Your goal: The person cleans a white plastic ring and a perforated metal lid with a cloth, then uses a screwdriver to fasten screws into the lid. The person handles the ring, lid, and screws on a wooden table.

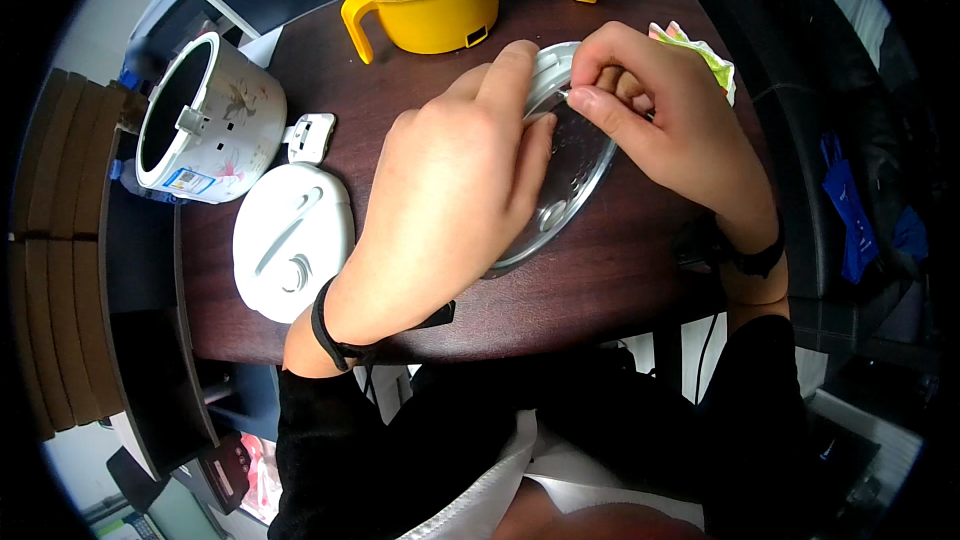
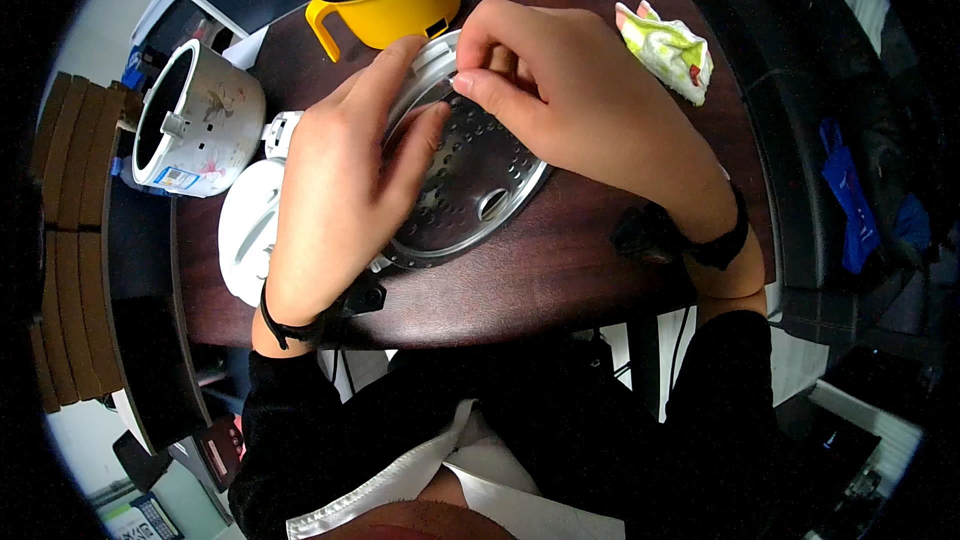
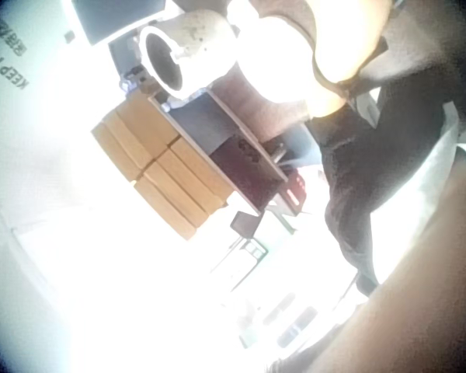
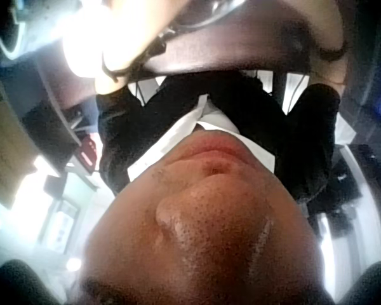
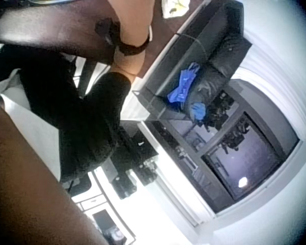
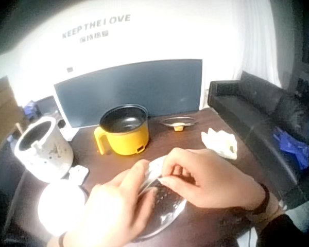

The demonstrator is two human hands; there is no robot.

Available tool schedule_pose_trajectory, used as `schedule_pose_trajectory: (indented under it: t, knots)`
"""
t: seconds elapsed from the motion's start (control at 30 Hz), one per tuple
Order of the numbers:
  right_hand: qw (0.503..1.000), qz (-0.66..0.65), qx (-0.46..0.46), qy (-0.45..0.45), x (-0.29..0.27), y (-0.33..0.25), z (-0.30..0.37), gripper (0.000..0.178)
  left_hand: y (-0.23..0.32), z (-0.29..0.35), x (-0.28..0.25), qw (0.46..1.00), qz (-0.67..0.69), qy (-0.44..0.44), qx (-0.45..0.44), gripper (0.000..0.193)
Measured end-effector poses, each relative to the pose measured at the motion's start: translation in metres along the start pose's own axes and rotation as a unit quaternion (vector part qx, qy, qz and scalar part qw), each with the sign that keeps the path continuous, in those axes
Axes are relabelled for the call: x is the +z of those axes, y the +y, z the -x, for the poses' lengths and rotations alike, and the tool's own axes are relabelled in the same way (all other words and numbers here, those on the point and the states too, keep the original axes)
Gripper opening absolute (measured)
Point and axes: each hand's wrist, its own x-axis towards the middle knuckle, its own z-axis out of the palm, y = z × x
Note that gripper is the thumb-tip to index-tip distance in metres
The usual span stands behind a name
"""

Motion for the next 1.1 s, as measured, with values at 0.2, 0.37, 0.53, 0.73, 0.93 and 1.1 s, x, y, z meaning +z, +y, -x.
schedule_pose_trajectory:
  t: [0.2, 0.37, 0.53, 0.73, 0.93, 1.1]
  knots:
    - [0.994, 0.084, -0.052, 0.046, 0.007, -0.005, 0.003, 0.01, -0.001, 0.001, -0.001, 1.0, 0.001, 0.007, 0.003, 0.03]
    - [0.979, 0.17, -0.082, 0.076, 0.013, -0.008, 0.007, 0.011, -0.001, 0.002, 0.0, 1.0, -0.011, 0.006, -0.001, 0.03]
    - [0.978, 0.176, -0.078, 0.076, 0.011, -0.011, 0.006, 0.012, 0.0, 0.002, -0.001, 1.0, -0.016, 0.007, -0.004, 0.03]
    - [0.972, 0.201, -0.088, 0.085, 0.013, -0.009, 0.005, 0.012, 0.003, 0.002, -0.001, 0.999, 0.012, -0.002, -0.048, 0.04]
    - [0.968, 0.216, -0.074, 0.103, 0.019, -0.012, 0.007, 0.012, 0.001, 0.003, 0.001, 0.999, -0.026, 0.013, -0.015, 0.029]
    - [0.971, 0.194, -0.059, 0.126, 0.024, -0.014, 0.008, 0.012, 0.004, 0.002, -0.001, 1.0, -0.019, 0.016, -0.017, 0.03]
